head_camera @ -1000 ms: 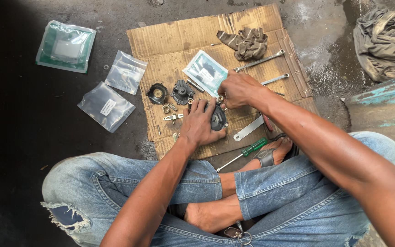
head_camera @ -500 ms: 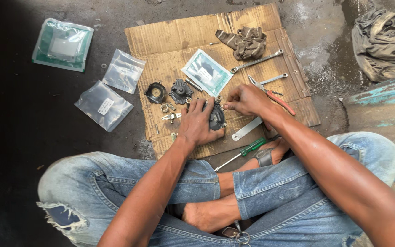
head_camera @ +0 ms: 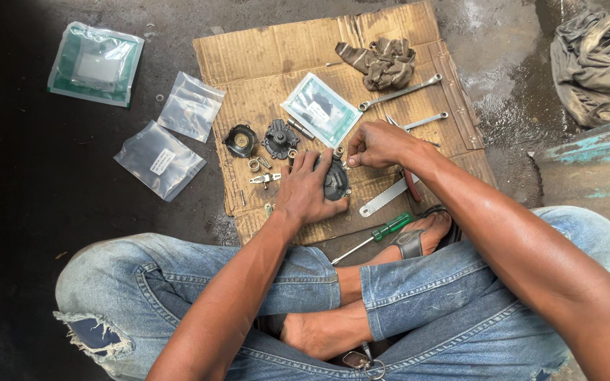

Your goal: The person sits on the ground and uses a wrench to tighten bolts on a mechanical component, likely a carburetor. They repeatedly adjust the wrench and rotate the part to access different fasteners.

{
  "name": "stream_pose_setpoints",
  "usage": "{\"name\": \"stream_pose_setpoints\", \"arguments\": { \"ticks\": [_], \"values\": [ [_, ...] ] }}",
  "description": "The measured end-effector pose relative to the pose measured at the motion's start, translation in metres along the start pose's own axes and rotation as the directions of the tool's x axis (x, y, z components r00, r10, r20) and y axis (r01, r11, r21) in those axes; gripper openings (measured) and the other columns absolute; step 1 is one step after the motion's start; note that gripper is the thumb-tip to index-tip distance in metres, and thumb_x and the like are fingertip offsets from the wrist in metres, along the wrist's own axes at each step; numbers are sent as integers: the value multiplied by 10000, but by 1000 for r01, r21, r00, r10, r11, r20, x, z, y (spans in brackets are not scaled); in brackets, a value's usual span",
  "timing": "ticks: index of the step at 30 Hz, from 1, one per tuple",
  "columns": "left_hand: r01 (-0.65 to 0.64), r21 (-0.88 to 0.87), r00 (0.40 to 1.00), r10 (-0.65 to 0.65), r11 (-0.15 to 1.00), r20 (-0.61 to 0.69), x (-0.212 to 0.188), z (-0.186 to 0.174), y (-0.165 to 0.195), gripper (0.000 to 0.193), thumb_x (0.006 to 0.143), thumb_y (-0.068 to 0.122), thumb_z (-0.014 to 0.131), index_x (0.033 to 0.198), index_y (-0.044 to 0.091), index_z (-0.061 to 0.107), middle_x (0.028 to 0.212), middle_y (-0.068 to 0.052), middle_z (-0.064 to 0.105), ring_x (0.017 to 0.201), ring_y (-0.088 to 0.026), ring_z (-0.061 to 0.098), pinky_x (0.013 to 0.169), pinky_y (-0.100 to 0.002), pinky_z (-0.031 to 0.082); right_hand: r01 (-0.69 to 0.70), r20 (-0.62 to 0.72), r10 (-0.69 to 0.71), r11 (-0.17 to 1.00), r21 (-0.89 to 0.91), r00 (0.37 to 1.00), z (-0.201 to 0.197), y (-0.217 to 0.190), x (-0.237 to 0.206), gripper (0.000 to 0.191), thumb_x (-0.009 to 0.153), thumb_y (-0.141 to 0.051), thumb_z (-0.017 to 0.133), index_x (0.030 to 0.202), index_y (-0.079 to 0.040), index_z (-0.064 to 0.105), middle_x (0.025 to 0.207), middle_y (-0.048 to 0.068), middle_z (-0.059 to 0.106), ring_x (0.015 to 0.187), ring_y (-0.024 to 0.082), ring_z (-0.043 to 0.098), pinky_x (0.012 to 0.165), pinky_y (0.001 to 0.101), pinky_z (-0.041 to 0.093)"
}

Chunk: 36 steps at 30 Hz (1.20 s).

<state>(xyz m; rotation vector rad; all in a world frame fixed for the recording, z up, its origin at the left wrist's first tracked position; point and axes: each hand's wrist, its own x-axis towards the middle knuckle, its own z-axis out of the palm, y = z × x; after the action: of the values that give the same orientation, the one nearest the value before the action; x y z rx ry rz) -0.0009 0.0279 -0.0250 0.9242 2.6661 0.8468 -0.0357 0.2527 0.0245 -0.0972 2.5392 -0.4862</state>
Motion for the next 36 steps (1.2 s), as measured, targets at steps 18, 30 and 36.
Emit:
{"name": "stream_pose_setpoints", "arguments": {
  "ticks": [18, 30, 36],
  "values": [
    [-28, 245, 999, 17, 969, 48, 11, 9, 1, 1121, 569, 696, 700, 1449, 48, 450, 1188, -182, 559, 1134, -338, 517, 947, -695, 327, -143, -69, 144, 990, 17, 987, 39, 3, -1, 401, 841, -253, 653, 1211, -126, 742, 1200, 209, 704, 1102, 392, 673, 984, 458, 482],
    [17, 200, 998, -29, 980, 54, 9, 1, 7, 1118, 534, 681, 744, 1427, 62, 479, 1178, -168, 551, 1170, -328, 499, 917, -633, 348, -223, -265, 376, 856, 466, 888, 82, -6, -18, 248, 879, -242, 624, 962, -59, 770, 950, 211, 718, 898, 367, 664, 824, 431, 503],
    [25, 160, 998, -33, 987, 46, 10, 5, 4, 1118, 555, 681, 743, 1443, 53, 482, 1192, -174, 547, 1181, -339, 490, 928, -605, 351, -265, -126, 487, 654, 709, 864, 90, -13, -24, 244, 891, -213, 574, 761, -40, 685, 693, 113, 659, 638, 221, 579, 620, 386, 447]
  ]
}}
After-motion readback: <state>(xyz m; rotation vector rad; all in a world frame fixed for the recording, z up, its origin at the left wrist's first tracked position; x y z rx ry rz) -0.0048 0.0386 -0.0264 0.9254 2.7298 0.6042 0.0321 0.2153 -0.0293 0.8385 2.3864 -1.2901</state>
